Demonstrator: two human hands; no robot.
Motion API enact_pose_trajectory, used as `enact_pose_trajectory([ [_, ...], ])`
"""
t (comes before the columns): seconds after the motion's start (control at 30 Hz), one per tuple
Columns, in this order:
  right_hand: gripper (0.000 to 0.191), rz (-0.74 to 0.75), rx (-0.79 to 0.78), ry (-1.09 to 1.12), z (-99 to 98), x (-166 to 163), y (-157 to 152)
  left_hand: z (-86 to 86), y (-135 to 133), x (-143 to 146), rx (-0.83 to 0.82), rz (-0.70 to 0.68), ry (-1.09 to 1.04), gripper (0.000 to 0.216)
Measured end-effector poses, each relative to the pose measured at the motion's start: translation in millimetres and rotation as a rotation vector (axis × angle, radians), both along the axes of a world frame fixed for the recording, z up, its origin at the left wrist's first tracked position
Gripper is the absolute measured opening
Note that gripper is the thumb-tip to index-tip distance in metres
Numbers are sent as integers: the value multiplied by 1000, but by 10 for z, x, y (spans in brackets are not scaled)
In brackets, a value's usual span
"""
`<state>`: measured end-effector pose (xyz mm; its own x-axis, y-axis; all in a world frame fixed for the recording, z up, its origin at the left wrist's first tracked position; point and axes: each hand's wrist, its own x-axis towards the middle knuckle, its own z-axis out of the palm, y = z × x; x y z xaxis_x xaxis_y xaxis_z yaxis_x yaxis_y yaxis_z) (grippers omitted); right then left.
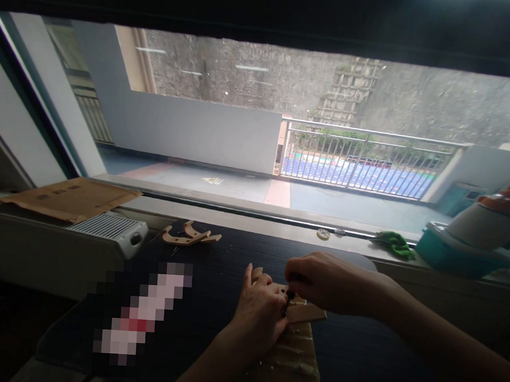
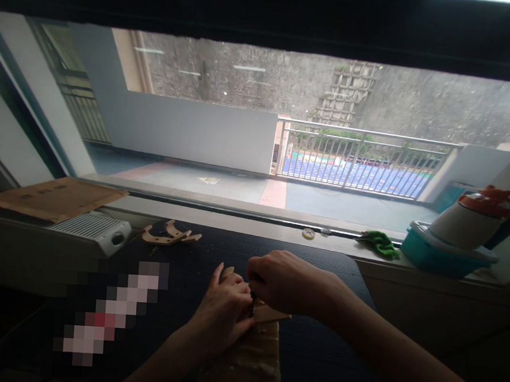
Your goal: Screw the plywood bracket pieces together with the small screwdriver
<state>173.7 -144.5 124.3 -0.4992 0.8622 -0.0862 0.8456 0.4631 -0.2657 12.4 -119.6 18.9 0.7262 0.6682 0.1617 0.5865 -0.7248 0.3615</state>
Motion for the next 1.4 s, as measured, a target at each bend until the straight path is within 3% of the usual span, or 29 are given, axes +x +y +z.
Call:
enact_pose_trajectory([
  [0.23, 20, -43, 24, -54, 22, -36, -3, -6, -8, -1, 22, 3, -9, 8],
  [0.43, 18, 22, -1, -46, 97, 24, -18, 4, 3, -1, -22, -2, -2, 6],
  [0.9, 20, -53, 11, -48, -24, 37, -29, -63, 8, 5, 78, 8, 13, 8],
  [1.07, 18, -66, 33, -97, -27, 9, -44, -4, -42, -9, 53, 2, -17, 6],
  [1.17, 18, -80, 25, -98, -23, -12, -59, 21, -117, -162, 86, 9, -130, 27],
  [1.27, 18, -107, -4, -96, -5, -33, -71, -73, -132, -498, 213, 95, -190, 46],
  [1.4, 19, -127, -24, -116, 0, -41, -76, -358, -36, -1085, 250, 423, -59, 48],
])
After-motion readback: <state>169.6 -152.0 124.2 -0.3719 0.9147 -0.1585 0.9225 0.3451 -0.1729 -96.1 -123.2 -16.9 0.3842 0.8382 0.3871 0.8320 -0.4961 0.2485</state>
